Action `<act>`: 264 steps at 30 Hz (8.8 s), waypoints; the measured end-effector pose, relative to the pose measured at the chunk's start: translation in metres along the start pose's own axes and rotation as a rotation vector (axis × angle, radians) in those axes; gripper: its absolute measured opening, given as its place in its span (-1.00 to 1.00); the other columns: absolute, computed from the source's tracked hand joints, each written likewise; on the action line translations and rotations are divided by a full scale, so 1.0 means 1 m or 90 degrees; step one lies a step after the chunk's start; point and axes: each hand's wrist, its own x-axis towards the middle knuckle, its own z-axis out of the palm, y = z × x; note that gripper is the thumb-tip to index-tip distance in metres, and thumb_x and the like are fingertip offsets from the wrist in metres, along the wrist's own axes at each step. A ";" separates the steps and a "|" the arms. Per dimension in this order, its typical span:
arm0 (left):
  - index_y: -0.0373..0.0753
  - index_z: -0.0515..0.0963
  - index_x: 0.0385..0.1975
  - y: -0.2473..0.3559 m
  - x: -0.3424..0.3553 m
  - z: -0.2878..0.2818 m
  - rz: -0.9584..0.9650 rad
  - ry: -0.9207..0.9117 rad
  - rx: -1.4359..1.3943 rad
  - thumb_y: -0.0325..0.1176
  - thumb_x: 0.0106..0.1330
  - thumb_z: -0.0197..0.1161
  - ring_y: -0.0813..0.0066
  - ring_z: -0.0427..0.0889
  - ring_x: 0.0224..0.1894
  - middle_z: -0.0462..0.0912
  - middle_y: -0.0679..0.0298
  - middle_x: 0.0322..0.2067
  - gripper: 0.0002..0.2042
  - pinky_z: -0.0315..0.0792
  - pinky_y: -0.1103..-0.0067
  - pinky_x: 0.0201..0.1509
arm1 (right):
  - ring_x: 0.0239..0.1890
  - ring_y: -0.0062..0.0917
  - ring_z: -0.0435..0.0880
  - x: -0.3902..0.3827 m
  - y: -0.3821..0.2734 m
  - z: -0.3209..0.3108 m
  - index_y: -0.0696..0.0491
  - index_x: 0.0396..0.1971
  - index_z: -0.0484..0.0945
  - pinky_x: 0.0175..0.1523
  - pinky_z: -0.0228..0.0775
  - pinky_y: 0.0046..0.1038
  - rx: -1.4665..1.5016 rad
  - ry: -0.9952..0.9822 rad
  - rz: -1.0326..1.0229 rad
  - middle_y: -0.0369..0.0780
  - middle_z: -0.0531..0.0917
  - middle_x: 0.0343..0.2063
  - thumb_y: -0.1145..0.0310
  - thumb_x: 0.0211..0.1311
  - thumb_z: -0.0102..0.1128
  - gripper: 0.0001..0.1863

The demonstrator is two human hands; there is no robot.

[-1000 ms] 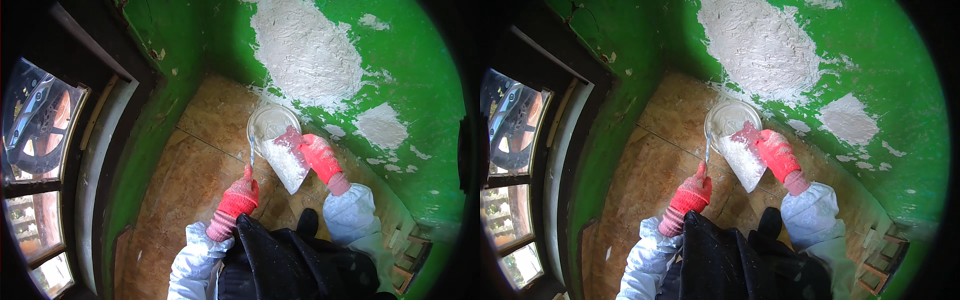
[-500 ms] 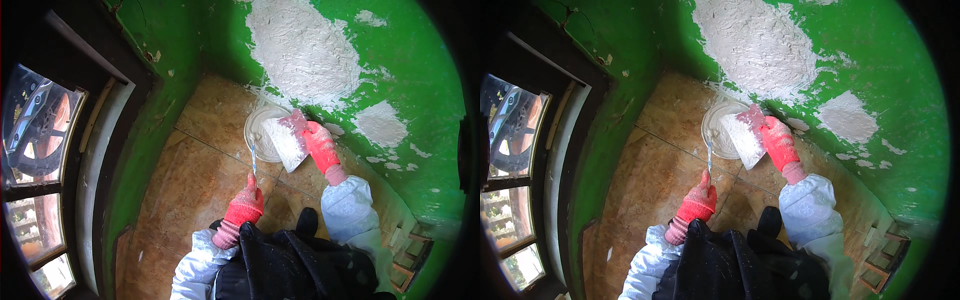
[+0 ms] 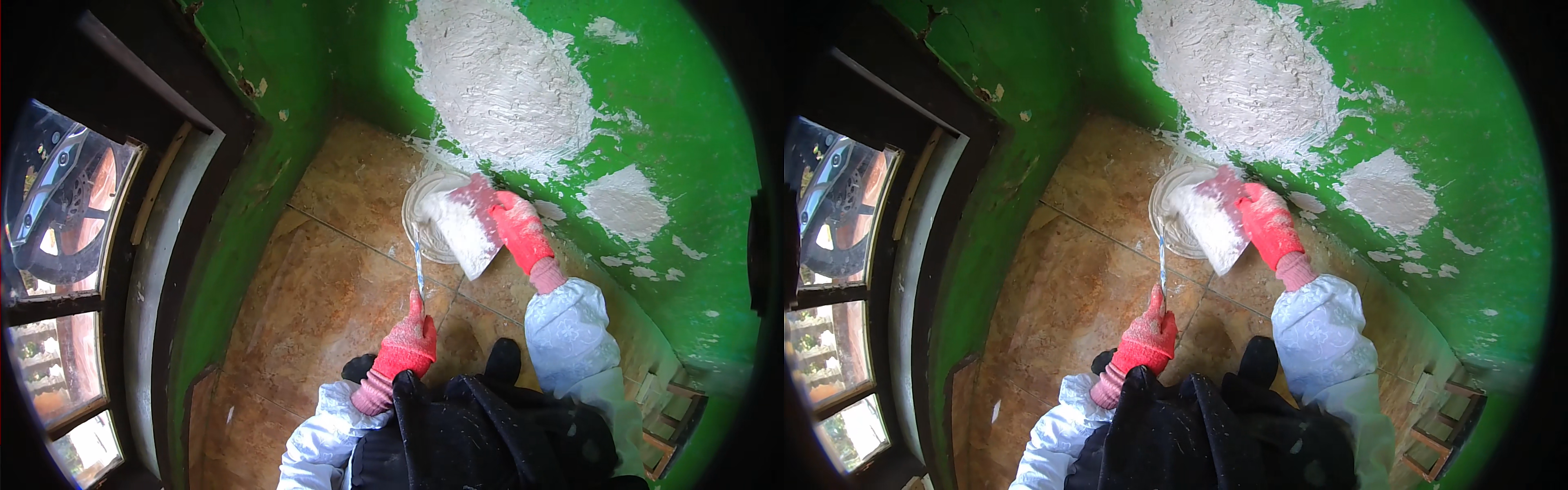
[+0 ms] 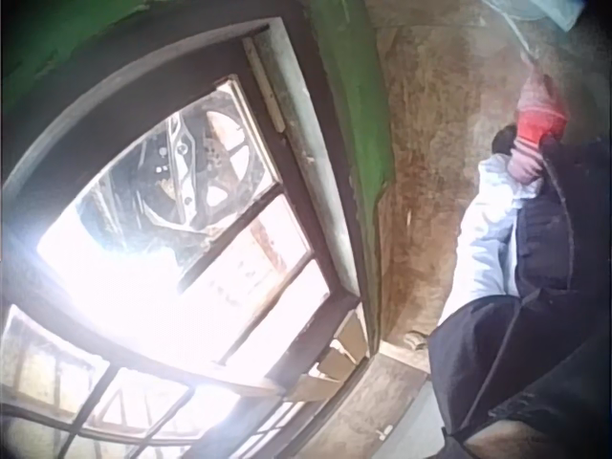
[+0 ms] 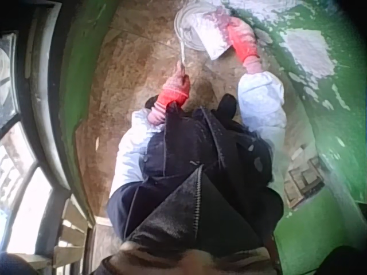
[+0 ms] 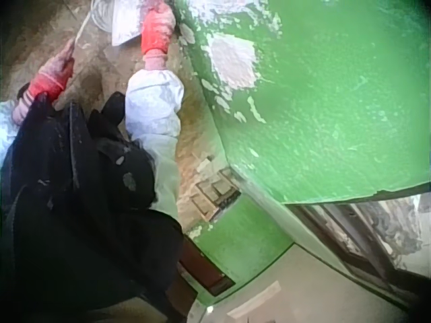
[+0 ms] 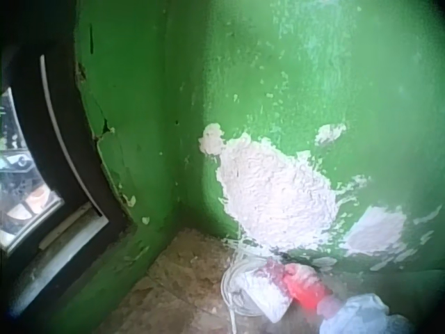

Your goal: The person applies plaster to a green wall using a red trowel and a small brush, gathering the plaster from a white bucket.

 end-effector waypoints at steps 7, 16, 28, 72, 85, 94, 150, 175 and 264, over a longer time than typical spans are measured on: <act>-0.19 -0.01 0.28 -0.010 0.001 0.005 -0.028 -0.014 -0.004 -0.21 0.27 -0.05 -0.14 0.55 -0.26 0.54 -0.22 -0.37 -0.41 0.41 0.24 -0.19 | -0.25 -0.26 0.60 -0.014 -0.024 0.011 0.13 -0.15 0.51 -0.14 0.40 -0.38 -0.119 0.063 -0.078 -0.04 0.62 -0.31 0.32 0.10 0.08 -0.68; -0.26 -0.10 0.29 -0.012 0.000 0.008 -0.008 0.006 0.020 -0.20 0.28 -0.07 -0.12 0.56 -0.35 0.55 -0.17 -0.46 -0.38 0.40 0.20 -0.27 | -0.17 -0.40 0.58 -0.012 -0.020 0.005 0.21 -0.06 0.46 -0.04 0.35 -0.48 -0.070 0.049 -0.020 -0.09 0.61 -0.19 0.37 0.14 0.06 -0.64; -0.21 -0.09 0.29 -0.024 0.006 0.020 -0.019 0.016 -0.015 -0.25 0.27 -0.03 -0.11 0.56 -0.37 0.53 -0.18 -0.49 -0.38 0.39 0.25 -0.33 | 0.01 -0.19 0.50 -0.044 -0.024 0.026 0.22 -0.06 0.46 0.09 0.32 -0.37 0.001 -0.037 0.070 0.04 0.53 -0.08 0.26 0.12 0.06 -0.57; -0.13 0.11 0.26 0.004 -0.013 0.009 0.063 0.032 -0.102 -0.26 0.25 0.03 0.29 0.62 -0.38 0.60 0.08 -0.49 -0.45 0.44 0.48 -0.24 | 0.22 -0.32 0.22 -0.078 0.010 0.040 -0.06 -0.02 0.45 0.35 0.00 -0.26 -0.524 0.010 -0.566 -0.24 0.37 0.09 0.28 -0.05 0.05 -0.52; -0.15 0.12 0.27 0.032 -0.034 -0.007 0.114 0.155 -0.256 -0.35 0.27 -0.01 0.59 0.52 -0.56 0.58 0.33 -0.58 -0.47 0.41 0.63 -0.41 | 0.17 -0.31 0.38 -0.081 -0.050 -0.051 0.06 0.01 0.47 0.37 -0.09 -0.19 0.128 0.239 -0.559 -0.18 0.49 0.03 0.35 0.17 0.02 -0.62; -0.19 0.08 0.28 -0.007 0.007 0.025 0.125 0.036 -0.269 -0.35 0.28 -0.02 0.57 0.53 -0.50 0.54 0.30 -0.56 -0.46 0.41 0.61 -0.36 | 0.07 -0.49 0.46 -0.065 -0.126 -0.078 0.14 -0.06 0.51 0.05 0.28 -0.54 0.413 0.253 -0.281 -0.24 0.55 -0.03 0.51 0.14 0.08 -0.68; -0.22 0.32 0.11 -0.045 0.053 0.045 0.119 0.221 0.026 -0.09 0.12 0.22 0.20 0.55 -0.22 0.54 0.11 -0.31 -0.43 0.41 0.40 -0.17 | -0.66 -0.71 0.49 -0.044 -0.105 -0.101 0.08 -0.28 0.51 -0.67 0.02 -0.67 0.595 0.422 -0.085 -0.27 0.63 -0.46 0.29 0.14 0.18 -0.79; -0.19 0.47 -0.03 0.031 0.008 0.019 0.272 0.282 -0.133 -0.23 0.14 0.26 0.44 0.56 -0.38 0.52 0.20 -0.23 -0.61 0.45 0.55 -0.30 | -0.67 -0.65 0.50 -0.047 -0.069 -0.105 0.09 -0.33 0.53 -0.64 0.15 -0.65 0.433 0.434 0.028 -0.30 0.60 -0.61 0.23 0.17 0.13 -0.77; -0.31 0.44 -0.21 0.139 0.043 0.065 0.432 0.174 -0.540 -0.31 0.14 0.31 0.58 0.53 -0.39 0.54 0.28 -0.37 -0.69 0.43 0.66 -0.34 | -0.54 -0.84 0.33 -0.107 -0.140 -0.077 0.10 -0.42 0.53 -0.50 0.16 -0.72 0.453 0.431 -0.020 -0.46 0.52 -0.53 0.57 0.11 0.13 -0.95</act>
